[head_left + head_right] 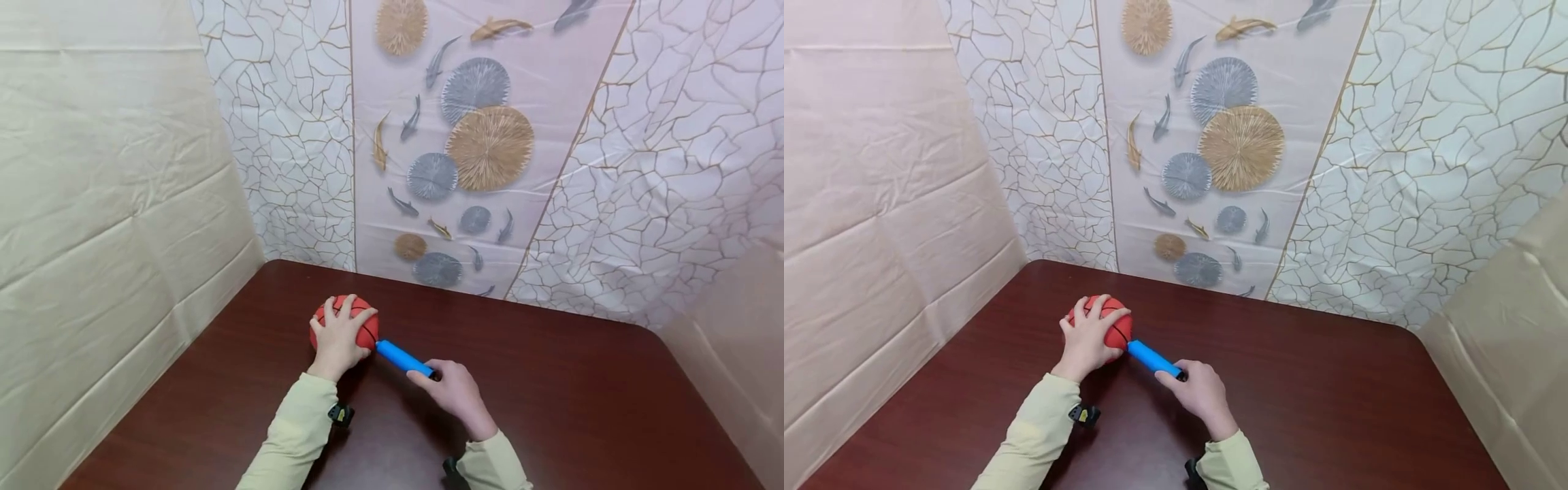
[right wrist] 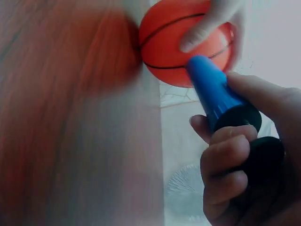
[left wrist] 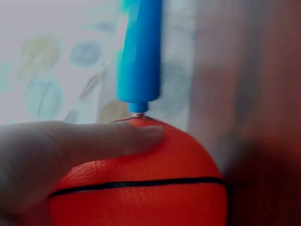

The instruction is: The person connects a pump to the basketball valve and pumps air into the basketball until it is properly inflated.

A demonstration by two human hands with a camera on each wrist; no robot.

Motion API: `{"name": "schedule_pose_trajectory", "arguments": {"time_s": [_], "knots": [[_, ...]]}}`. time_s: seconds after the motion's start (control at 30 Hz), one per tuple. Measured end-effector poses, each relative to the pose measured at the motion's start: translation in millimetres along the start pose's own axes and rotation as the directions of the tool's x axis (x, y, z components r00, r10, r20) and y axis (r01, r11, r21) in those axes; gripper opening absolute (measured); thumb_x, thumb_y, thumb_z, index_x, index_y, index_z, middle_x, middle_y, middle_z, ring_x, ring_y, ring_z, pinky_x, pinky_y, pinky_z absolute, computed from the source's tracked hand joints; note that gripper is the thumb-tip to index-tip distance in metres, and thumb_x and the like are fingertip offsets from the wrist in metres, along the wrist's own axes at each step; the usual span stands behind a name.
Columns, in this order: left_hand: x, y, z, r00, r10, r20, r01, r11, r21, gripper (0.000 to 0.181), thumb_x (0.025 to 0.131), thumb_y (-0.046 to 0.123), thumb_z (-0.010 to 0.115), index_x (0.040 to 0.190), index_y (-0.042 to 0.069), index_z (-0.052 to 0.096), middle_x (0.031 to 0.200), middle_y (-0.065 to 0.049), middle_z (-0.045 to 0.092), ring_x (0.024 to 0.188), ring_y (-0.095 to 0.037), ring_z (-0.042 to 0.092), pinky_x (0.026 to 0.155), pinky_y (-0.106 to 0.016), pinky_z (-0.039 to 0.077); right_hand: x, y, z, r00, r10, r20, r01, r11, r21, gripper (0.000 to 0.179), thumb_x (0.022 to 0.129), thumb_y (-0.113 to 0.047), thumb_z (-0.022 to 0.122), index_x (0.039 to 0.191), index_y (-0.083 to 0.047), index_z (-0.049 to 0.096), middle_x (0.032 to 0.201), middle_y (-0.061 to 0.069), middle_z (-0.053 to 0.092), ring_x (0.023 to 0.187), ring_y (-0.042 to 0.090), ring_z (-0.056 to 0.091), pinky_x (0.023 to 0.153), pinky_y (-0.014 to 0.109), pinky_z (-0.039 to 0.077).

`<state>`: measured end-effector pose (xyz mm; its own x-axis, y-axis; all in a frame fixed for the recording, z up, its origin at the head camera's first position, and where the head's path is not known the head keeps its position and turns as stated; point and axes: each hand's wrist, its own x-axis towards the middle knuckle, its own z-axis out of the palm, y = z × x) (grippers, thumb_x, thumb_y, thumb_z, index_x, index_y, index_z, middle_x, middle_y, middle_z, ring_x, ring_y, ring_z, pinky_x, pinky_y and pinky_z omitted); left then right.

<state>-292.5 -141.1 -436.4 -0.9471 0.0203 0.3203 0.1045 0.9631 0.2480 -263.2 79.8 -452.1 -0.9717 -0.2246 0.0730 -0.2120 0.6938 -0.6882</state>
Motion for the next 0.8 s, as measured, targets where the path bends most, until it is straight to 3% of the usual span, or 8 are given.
{"name": "schedule_pose_trajectory", "arguments": {"time_s": [0.13, 0.3, 0.5, 0.8], "knots": [[-4.2, 3.6, 2.4, 0.998, 0.054, -0.028, -0.052, 0.997, 0.061, 0.070, 0.070, 0.031, 0.086, 0.133, 0.034, 0.057, 0.149, -0.010, 0.039, 0.139, -0.044, 0.024, 0.097, -0.073, 0.029, -5.5, 1, -6, 0.999, -0.032, -0.006, 0.032, 0.998, -0.063, 0.031, 0.084, -0.044, 0.072, 0.084, -0.014, 0.072, 0.057, -0.005, 0.051, 0.055, 0.010, 0.046, 0.054, 0.025, 0.036], [-0.1, -3.9, 1.0, 0.997, 0.056, -0.059, -0.059, 0.997, -0.045, 0.072, 0.067, 0.033, 0.088, 0.132, 0.035, 0.056, 0.146, -0.008, 0.039, 0.138, -0.040, 0.026, 0.093, -0.069, 0.033, -9.8, -2, -14, 0.998, -0.058, 0.003, 0.058, 0.995, -0.078, 0.030, 0.085, -0.043, 0.072, 0.084, -0.013, 0.072, 0.055, -0.005, 0.049, 0.051, 0.009, 0.044, 0.052, 0.023, 0.035], [8.7, -11.6, -5.8, 0.998, 0.056, 0.004, -0.054, 0.976, -0.210, 0.075, 0.066, 0.035, 0.088, 0.133, 0.038, 0.054, 0.150, -0.006, 0.033, 0.140, -0.039, 0.021, 0.093, -0.066, 0.032, -13.3, -9, -26, 0.997, -0.073, -0.017, 0.071, 0.993, -0.095, 0.027, 0.084, -0.039, 0.073, 0.083, -0.013, 0.071, 0.055, -0.005, 0.049, 0.051, 0.008, 0.043, 0.053, 0.023, 0.034], [17.8, -13.1, -10.9, 0.996, 0.047, 0.071, -0.028, 0.968, -0.249, 0.076, 0.065, 0.034, 0.089, 0.132, 0.039, 0.054, 0.151, -0.005, 0.032, 0.141, -0.039, 0.020, 0.093, -0.064, 0.030, -20.1, -9, -31, 0.997, -0.067, -0.026, 0.064, 0.993, -0.101, 0.026, 0.085, -0.039, 0.073, 0.083, -0.014, 0.070, 0.053, -0.006, 0.046, 0.050, 0.007, 0.042, 0.052, 0.021, 0.032]]}}
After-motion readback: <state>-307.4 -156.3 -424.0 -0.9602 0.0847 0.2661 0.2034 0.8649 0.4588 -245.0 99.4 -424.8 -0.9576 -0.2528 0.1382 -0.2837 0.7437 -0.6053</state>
